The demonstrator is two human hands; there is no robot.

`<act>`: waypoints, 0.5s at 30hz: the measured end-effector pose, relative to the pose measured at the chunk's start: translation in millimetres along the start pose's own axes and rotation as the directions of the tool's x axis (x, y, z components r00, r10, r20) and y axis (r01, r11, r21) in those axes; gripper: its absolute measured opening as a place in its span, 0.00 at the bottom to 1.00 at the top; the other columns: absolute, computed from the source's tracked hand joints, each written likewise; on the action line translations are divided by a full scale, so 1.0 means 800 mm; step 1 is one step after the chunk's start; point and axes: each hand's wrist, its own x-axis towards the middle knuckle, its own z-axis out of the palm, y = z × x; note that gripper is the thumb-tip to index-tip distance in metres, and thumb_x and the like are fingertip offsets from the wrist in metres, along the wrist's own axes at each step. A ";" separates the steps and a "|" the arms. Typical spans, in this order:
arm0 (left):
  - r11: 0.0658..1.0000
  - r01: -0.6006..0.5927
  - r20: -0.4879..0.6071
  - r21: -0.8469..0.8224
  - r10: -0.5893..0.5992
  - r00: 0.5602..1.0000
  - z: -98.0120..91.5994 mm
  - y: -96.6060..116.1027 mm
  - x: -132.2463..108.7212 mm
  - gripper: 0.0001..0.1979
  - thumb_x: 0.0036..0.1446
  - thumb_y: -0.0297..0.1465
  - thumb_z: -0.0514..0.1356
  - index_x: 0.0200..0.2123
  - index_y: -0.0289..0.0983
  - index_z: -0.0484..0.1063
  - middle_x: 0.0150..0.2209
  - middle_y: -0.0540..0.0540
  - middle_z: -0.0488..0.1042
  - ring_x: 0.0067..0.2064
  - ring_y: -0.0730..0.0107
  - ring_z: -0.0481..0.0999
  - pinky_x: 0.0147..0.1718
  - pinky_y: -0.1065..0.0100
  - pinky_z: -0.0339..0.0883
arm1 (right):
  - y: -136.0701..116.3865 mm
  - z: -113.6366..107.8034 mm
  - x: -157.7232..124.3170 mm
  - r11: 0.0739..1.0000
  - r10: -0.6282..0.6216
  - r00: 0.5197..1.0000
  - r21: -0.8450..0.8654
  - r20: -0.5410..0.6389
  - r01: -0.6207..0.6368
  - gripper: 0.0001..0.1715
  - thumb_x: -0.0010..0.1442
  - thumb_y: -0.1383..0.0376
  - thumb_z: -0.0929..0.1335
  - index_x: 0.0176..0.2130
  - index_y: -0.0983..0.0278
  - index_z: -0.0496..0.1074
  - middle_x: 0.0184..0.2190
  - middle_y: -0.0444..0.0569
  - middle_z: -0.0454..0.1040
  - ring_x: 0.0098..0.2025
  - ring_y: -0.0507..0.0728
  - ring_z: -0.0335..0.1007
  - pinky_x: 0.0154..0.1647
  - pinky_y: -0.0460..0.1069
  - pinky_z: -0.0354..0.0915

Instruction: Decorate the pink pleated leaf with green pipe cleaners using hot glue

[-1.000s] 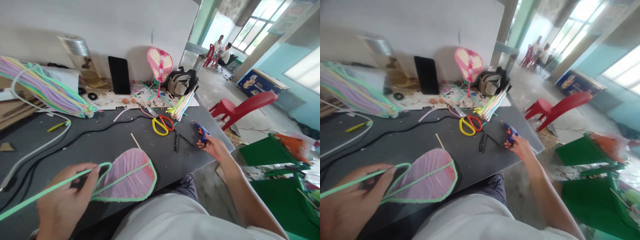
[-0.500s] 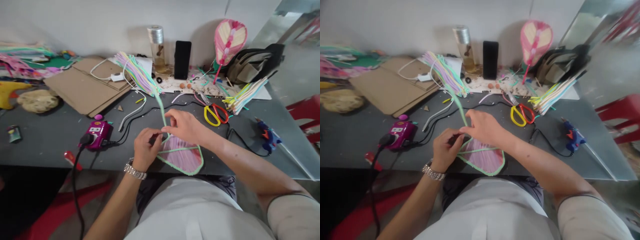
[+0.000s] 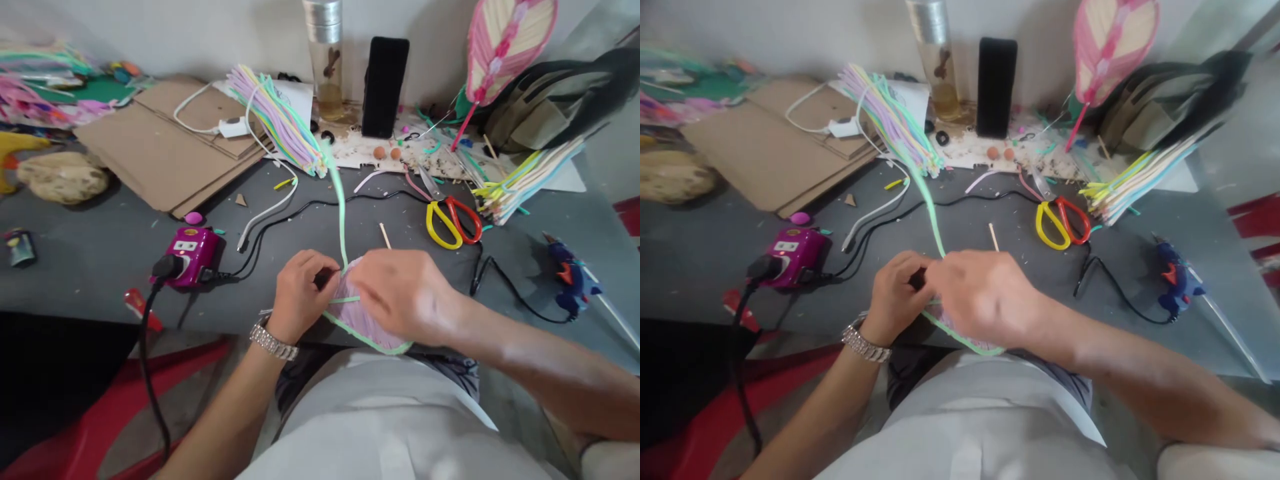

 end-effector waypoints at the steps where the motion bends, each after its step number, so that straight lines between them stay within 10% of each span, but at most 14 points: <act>1: 1.000 -0.011 0.001 0.016 0.011 1.000 0.001 -0.001 0.000 0.06 0.56 0.24 0.59 0.29 0.39 0.72 0.29 0.48 0.74 0.33 0.66 0.73 0.34 0.67 0.66 | -0.002 -0.001 0.004 0.984 -0.155 0.986 -0.079 0.058 0.160 0.16 0.68 0.70 0.60 0.35 0.62 0.74 0.32 0.48 0.78 0.34 0.54 0.70 0.37 0.50 0.66; 3: 0.999 -0.019 -0.002 0.049 0.019 1.000 0.002 -0.003 -0.001 0.07 0.56 0.24 0.59 0.26 0.39 0.68 0.28 0.48 0.73 0.33 0.65 0.71 0.33 0.66 0.65 | 0.004 -0.002 0.017 0.904 -0.359 0.921 -0.189 0.151 0.383 0.21 0.70 0.71 0.58 0.37 0.62 0.77 0.40 0.51 0.80 0.47 0.57 0.73 0.55 0.57 0.67; 6: 0.996 -0.003 0.015 0.085 0.001 1.000 0.001 -0.003 -0.001 0.06 0.56 0.26 0.60 0.27 0.39 0.69 0.28 0.49 0.72 0.33 0.66 0.71 0.34 0.66 0.65 | 0.029 -0.004 0.039 0.883 -0.330 0.919 -0.274 0.214 0.381 0.25 0.68 0.76 0.57 0.36 0.58 0.78 0.36 0.46 0.78 0.54 0.60 0.68 0.68 0.70 0.53; 15: 0.994 -0.040 0.049 0.102 0.035 0.998 0.002 -0.001 -0.001 0.05 0.57 0.25 0.60 0.33 0.40 0.75 0.32 0.47 0.77 0.36 0.63 0.74 0.39 0.63 0.67 | 0.052 -0.003 0.049 0.881 -0.128 0.850 -0.335 0.512 0.334 0.12 0.66 0.73 0.63 0.35 0.64 0.75 0.32 0.50 0.75 0.31 0.55 0.66 0.36 0.53 0.58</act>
